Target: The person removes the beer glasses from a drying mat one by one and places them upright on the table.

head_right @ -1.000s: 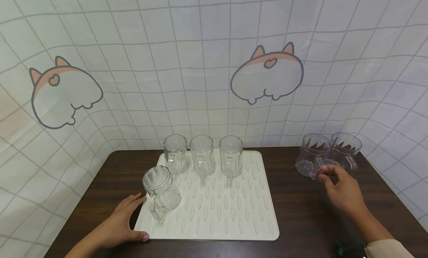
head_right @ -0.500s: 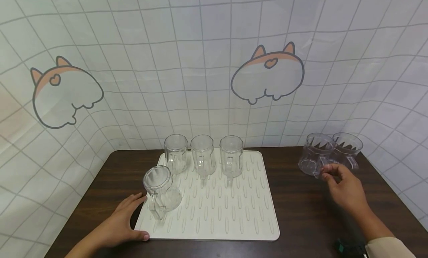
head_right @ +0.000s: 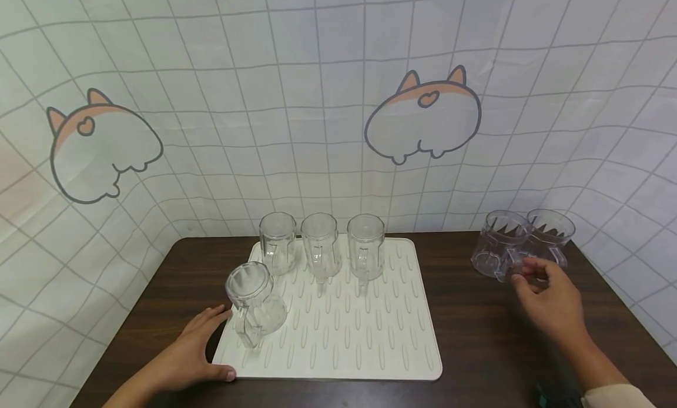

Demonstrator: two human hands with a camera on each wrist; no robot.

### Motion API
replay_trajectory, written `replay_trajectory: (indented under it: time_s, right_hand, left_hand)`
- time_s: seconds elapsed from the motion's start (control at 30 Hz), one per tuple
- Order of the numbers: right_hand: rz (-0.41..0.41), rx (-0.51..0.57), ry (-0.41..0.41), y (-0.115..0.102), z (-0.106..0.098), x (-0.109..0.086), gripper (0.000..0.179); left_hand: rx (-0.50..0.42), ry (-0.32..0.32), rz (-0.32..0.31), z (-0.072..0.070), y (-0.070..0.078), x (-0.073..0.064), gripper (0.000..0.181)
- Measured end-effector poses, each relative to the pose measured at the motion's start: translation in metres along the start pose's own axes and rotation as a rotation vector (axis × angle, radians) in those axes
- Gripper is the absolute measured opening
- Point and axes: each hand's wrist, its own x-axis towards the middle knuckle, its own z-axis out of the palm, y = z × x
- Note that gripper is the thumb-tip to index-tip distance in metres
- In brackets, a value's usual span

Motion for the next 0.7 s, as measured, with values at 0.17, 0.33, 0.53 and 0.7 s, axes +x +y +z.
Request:
replay_trajectory:
  time_s: [0.17, 0.33, 0.53, 0.7]
  right_hand:
    - [0.006, 0.007, 0.121, -0.013, -0.003, 0.000, 0.034]
    - [-0.039, 0.034, 0.150, -0.035, -0.005, -0.004, 0.035]
    - [-0.127, 0.138, 0.082, -0.059, 0.001, -0.008, 0.035]
    - [-0.193, 0.178, -0.074, -0.078, 0.011, -0.012, 0.038]
  left_hand:
    - [0.012, -0.003, 0.003, 0.000, 0.001, 0.001, 0.121]
    - [0.011, -0.005, 0.000, 0.000, 0.001, 0.000, 0.121]
    - [0.014, -0.011, -0.007, 0.000, 0.001, 0.001, 0.121]
    - [0.016, -0.009, 0.002, -0.001, 0.000, 0.002, 0.122]
